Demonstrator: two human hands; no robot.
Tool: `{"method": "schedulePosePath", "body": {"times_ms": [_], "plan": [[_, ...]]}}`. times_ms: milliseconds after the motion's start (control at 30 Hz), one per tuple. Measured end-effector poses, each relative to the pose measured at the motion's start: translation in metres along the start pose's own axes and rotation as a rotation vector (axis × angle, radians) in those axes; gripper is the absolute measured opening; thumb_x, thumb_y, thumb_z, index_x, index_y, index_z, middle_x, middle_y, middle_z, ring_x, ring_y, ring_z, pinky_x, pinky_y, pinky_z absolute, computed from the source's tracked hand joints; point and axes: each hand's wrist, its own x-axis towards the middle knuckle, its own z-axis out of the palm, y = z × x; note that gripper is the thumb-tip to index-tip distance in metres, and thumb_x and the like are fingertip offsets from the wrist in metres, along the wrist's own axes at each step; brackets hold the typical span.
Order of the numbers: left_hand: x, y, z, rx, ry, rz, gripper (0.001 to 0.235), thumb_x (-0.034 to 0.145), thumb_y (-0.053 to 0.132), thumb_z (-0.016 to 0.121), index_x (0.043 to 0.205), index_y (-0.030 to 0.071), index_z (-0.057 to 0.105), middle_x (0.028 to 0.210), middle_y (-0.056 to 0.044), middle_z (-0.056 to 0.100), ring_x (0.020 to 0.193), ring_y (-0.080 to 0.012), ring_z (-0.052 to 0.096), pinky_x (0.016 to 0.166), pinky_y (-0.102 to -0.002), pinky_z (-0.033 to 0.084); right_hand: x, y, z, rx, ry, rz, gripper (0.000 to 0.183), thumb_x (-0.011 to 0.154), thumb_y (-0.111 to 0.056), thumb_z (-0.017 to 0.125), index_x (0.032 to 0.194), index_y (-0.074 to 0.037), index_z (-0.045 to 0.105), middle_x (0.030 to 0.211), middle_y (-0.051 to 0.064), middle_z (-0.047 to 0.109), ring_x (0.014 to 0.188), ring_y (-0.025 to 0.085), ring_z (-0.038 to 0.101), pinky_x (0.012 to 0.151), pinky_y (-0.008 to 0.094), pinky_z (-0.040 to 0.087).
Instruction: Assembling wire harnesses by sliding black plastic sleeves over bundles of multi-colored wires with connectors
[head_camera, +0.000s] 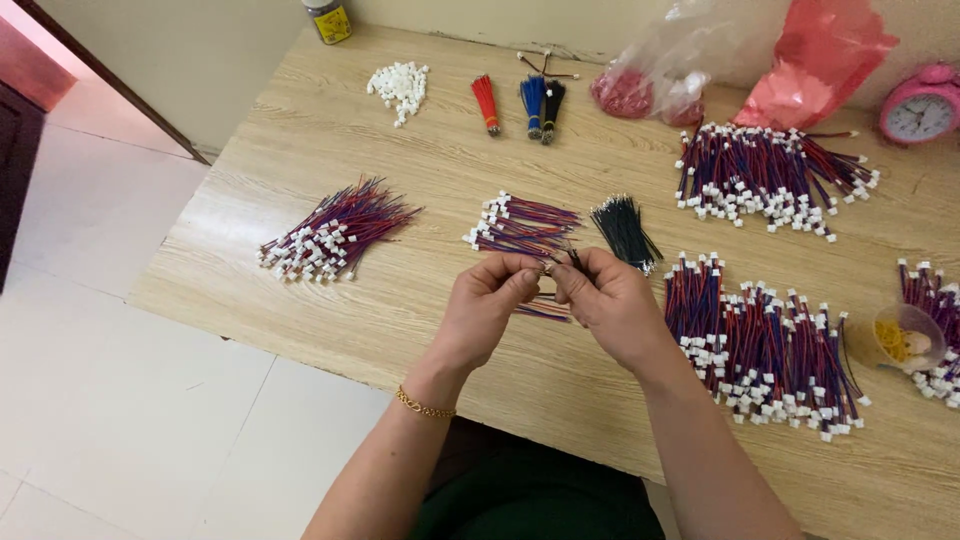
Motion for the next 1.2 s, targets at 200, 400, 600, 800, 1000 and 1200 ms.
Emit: {"method": "schedulePosePath", "body": {"times_ms": [200,400,600,800,1000,1200], "plan": [[0.000,-0.001,0.010,-0.055,0.041,-0.051,0.012,0.091,0.012,0.067,0.098,0.003,0.069,0.081,-0.003,0.065,0.074,-0.0086,0.063,0.070,-0.021,0.054,0.002,0.008,-0.005,-0.056,-0.024,-0.032,0.008,0.091,-0.010,0.066,0.088,-0.003,0.064,0.055,0.003,0.055,0.041,0.005,0.045,0.038,0.017,0.037],[0.003,-0.014,0.007,-0.081,0.048,-0.051,0.012,0.092,0.013,0.066,0.099,0.003,0.069,0.084,-0.004,0.066,0.075,-0.0092,0.064,0.070,-0.021,0.055,-0.006,-0.018,0.005,0.036,0.059,-0.037,0.011,0.098,-0.012,0.055,0.097,-0.002,0.060,0.062,0.010,0.058,0.041,0.010,0.044,0.039,0.019,0.038],[0.000,-0.007,0.007,-0.031,0.038,-0.030,0.014,0.094,0.010,0.062,0.104,0.002,0.069,0.091,-0.003,0.067,0.081,-0.0074,0.063,0.075,-0.020,0.055,0.001,0.005,-0.003,-0.107,0.058,-0.058,0.010,0.088,-0.008,0.070,0.096,-0.002,0.068,0.076,0.008,0.067,0.066,0.010,0.056,0.061,0.024,0.049],[-0.003,0.005,0.007,0.003,0.046,-0.001,0.021,0.092,0.000,0.060,0.111,0.002,0.068,0.095,-0.005,0.066,0.087,-0.0107,0.064,0.078,-0.023,0.057,-0.007,-0.020,-0.006,-0.507,0.094,-0.291,0.014,0.086,-0.016,0.072,0.095,-0.005,0.072,0.081,0.016,0.069,0.080,0.027,0.069,0.071,0.036,0.053],[-0.005,0.020,0.009,0.157,0.069,0.079,0.029,0.086,-0.004,0.066,0.114,0.004,0.065,0.093,-0.005,0.065,0.086,-0.0107,0.063,0.078,-0.026,0.057,-0.013,-0.040,-0.003,-0.705,0.064,-0.410,0.010,0.088,-0.021,0.070,0.090,-0.011,0.073,0.072,0.008,0.065,0.070,0.024,0.067,0.066,0.030,0.053],[-0.003,0.012,0.004,0.062,-0.011,0.048,0.035,0.085,-0.005,0.067,0.118,0.004,0.063,0.092,-0.007,0.067,0.083,-0.0114,0.066,0.076,-0.024,0.058,-0.015,-0.052,-0.003,-0.854,0.062,-0.490,0.011,0.090,-0.024,0.067,0.092,-0.015,0.073,0.074,0.004,0.065,0.071,0.021,0.067,0.065,0.030,0.052]]}}
